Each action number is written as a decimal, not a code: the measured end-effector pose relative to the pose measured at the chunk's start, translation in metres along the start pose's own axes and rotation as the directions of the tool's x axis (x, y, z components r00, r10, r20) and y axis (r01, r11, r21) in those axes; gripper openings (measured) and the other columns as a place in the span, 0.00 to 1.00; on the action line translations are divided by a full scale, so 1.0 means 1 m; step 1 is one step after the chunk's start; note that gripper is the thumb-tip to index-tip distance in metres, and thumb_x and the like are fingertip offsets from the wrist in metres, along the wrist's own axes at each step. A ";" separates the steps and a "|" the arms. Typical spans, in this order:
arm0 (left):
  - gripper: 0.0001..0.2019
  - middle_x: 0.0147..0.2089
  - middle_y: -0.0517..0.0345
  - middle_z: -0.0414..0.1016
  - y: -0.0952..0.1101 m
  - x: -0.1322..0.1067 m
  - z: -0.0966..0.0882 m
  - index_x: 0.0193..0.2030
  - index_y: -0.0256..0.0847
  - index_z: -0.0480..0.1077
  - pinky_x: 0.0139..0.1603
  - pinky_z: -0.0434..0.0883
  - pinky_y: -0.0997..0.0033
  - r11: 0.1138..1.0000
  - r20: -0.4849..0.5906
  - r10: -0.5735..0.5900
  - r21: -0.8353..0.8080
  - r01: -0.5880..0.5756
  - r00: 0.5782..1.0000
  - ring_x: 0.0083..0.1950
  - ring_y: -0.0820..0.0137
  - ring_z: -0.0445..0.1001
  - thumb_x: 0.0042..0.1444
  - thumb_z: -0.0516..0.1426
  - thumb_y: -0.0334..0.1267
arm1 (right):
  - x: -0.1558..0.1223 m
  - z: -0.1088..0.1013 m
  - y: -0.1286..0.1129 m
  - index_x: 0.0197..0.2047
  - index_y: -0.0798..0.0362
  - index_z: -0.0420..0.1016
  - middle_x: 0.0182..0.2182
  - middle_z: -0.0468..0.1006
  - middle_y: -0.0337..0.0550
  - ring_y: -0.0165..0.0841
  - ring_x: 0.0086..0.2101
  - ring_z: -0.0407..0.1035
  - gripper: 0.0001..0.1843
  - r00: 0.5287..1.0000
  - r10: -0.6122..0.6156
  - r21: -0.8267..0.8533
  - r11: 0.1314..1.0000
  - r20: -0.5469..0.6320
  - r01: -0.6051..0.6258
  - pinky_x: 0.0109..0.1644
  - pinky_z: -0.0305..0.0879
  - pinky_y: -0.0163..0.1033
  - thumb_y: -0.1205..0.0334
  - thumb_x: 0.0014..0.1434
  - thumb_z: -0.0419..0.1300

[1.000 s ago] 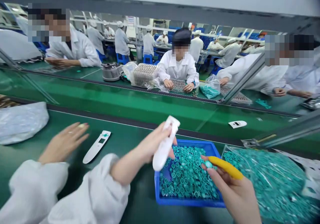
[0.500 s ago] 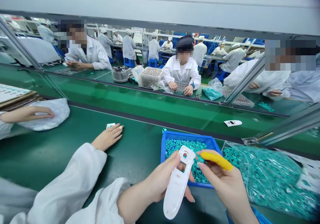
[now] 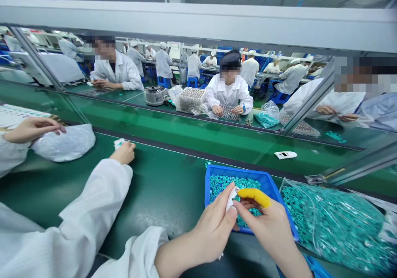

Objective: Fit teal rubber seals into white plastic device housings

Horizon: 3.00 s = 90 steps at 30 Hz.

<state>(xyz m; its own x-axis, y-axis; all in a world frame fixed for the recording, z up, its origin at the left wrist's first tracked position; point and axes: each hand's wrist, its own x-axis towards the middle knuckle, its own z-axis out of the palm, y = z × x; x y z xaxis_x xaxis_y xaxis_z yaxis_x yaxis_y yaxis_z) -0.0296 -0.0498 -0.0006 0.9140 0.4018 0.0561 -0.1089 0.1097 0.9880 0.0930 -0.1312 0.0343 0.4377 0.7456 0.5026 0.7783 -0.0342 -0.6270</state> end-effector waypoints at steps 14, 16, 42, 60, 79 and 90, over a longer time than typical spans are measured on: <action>0.21 0.40 0.56 0.69 0.007 0.003 -0.004 0.50 0.38 0.64 0.41 0.66 0.76 0.941 0.030 -0.013 -0.339 0.022 0.999 0.38 0.75 0.67 0.59 0.53 0.52 | -0.012 0.008 0.008 0.36 0.48 0.68 0.28 0.73 0.38 0.32 0.29 0.69 0.06 0.964 -0.246 -0.100 0.967 -0.103 0.236 0.29 0.67 0.37 0.67 0.55 0.60; 0.22 0.34 0.58 0.69 0.007 0.004 -0.005 0.49 0.36 0.63 0.32 0.65 0.78 0.936 0.043 -0.046 -0.348 0.058 0.998 0.30 0.78 0.66 0.58 0.53 0.54 | -0.010 0.005 0.012 0.39 0.47 0.70 0.31 0.76 0.40 0.34 0.33 0.70 0.09 0.951 -0.306 -0.118 0.947 -0.036 0.300 0.35 0.69 0.40 0.68 0.55 0.60; 0.18 0.32 0.56 0.74 0.007 0.000 -0.006 0.52 0.40 0.65 0.28 0.68 0.75 1.000 -0.138 0.014 -0.021 -0.017 0.990 0.31 0.69 0.76 0.64 0.46 0.48 | -0.014 0.013 0.008 0.48 0.47 0.72 0.40 0.78 0.45 0.35 0.35 0.74 0.12 0.982 0.149 0.304 0.936 0.113 -0.176 0.36 0.74 0.38 0.60 0.60 0.56; 0.20 0.47 0.49 0.74 -0.017 0.011 -0.053 0.53 0.39 0.65 0.38 0.72 0.71 0.945 -0.356 0.109 0.326 0.014 0.928 0.39 0.67 0.77 0.63 0.43 0.46 | -0.008 0.003 0.046 0.51 0.47 0.68 0.47 0.75 0.46 0.38 0.44 0.72 0.17 0.986 0.140 0.051 0.988 0.089 -0.145 0.48 0.70 0.44 0.52 0.60 0.55; 0.26 0.45 0.33 0.73 -0.052 0.012 -0.284 0.53 0.26 0.67 0.48 0.67 0.52 0.361 -0.797 0.020 0.568 0.739 0.603 0.51 0.44 0.70 0.53 0.50 0.45 | 0.174 0.008 0.278 0.52 0.55 0.68 0.50 0.71 0.48 0.36 0.45 0.70 0.17 0.830 0.415 -0.824 0.559 0.373 0.091 0.48 0.69 0.48 0.57 0.62 0.57; 0.20 0.58 0.44 0.63 -0.032 0.039 -0.174 0.53 0.38 0.67 0.61 0.62 0.54 0.593 -0.518 0.296 0.759 0.271 0.803 0.61 0.58 0.61 0.58 0.50 0.44 | 0.187 0.018 0.234 0.52 0.55 0.68 0.48 0.72 0.47 0.36 0.44 0.70 0.17 0.812 0.369 -0.682 0.730 0.453 0.048 0.46 0.70 0.47 0.57 0.62 0.57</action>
<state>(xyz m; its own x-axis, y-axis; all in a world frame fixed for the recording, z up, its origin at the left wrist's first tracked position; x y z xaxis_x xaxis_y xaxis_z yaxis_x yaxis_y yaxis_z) -0.0582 0.1202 -0.0552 0.4991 0.8258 0.2625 0.4798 -0.5156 0.7099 0.3486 0.0123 -0.0294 0.4389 0.8937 -0.0931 0.8961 -0.4430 -0.0282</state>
